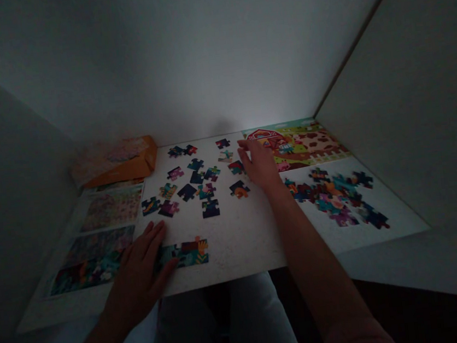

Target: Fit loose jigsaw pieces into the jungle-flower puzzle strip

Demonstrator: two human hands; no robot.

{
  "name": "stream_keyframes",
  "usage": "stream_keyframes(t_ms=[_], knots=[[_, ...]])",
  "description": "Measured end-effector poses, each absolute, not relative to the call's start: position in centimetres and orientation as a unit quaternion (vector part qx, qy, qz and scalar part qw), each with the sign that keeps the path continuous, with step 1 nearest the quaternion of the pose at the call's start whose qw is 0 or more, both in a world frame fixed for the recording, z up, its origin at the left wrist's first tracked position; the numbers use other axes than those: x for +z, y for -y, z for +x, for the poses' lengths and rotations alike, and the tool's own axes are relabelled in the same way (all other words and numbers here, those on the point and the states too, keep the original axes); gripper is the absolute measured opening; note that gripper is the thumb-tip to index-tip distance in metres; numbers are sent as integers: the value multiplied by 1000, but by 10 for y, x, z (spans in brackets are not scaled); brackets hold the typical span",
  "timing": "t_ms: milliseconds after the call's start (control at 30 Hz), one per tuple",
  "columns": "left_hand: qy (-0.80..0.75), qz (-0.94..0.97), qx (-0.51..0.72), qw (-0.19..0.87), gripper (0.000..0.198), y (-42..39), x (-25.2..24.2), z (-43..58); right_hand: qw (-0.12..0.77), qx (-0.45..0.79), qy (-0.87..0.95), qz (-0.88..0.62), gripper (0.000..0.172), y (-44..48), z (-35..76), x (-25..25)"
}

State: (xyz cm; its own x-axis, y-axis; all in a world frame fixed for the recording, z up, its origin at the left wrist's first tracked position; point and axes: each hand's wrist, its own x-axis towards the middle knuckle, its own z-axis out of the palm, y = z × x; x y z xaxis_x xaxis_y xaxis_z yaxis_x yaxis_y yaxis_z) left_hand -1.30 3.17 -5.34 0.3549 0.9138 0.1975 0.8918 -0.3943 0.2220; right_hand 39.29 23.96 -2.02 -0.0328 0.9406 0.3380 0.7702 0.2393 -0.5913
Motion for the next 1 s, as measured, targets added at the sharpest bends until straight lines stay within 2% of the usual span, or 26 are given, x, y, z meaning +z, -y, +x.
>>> stream_keyframes(t_ms=[100, 200, 333, 433, 500, 700, 833, 933, 1000], knots=[[-556, 820, 134, 25, 110, -32, -55, -11, 417, 103, 636, -642, 74, -237, 408, -10], [-567, 809, 151, 2, 106, -34, -57, -4, 409, 96, 616, -666, 73, -226, 427, -5], [-568, 798, 201, 4, 98, -35, -65, 0, 256, 90, 718, -641, 49, -212, 445, -14], [-574, 793, 204, 18, 76, -36, -69, 0, 128, 94, 754, -637, 49, -210, 449, -27], [-573, 796, 191, 30, 69, -38, -68, -1, 88, 103, 753, -644, 47, -213, 448, -33], [-579, 794, 177, 56, 68, -43, -62, -3, 103, 131, 743, -648, 20, -213, 437, -35], [-588, 786, 181, 60, 69, -42, -56, 5, 130, 141, 725, -662, 31, -209, 434, -33], [-598, 778, 182, 63, 67, -41, -50, 10, 161, 157, 715, -662, 22, -212, 434, -30], [-600, 777, 179, 67, 69, -40, -47, 12, 192, 176, 704, -660, 25, -215, 434, -27]])
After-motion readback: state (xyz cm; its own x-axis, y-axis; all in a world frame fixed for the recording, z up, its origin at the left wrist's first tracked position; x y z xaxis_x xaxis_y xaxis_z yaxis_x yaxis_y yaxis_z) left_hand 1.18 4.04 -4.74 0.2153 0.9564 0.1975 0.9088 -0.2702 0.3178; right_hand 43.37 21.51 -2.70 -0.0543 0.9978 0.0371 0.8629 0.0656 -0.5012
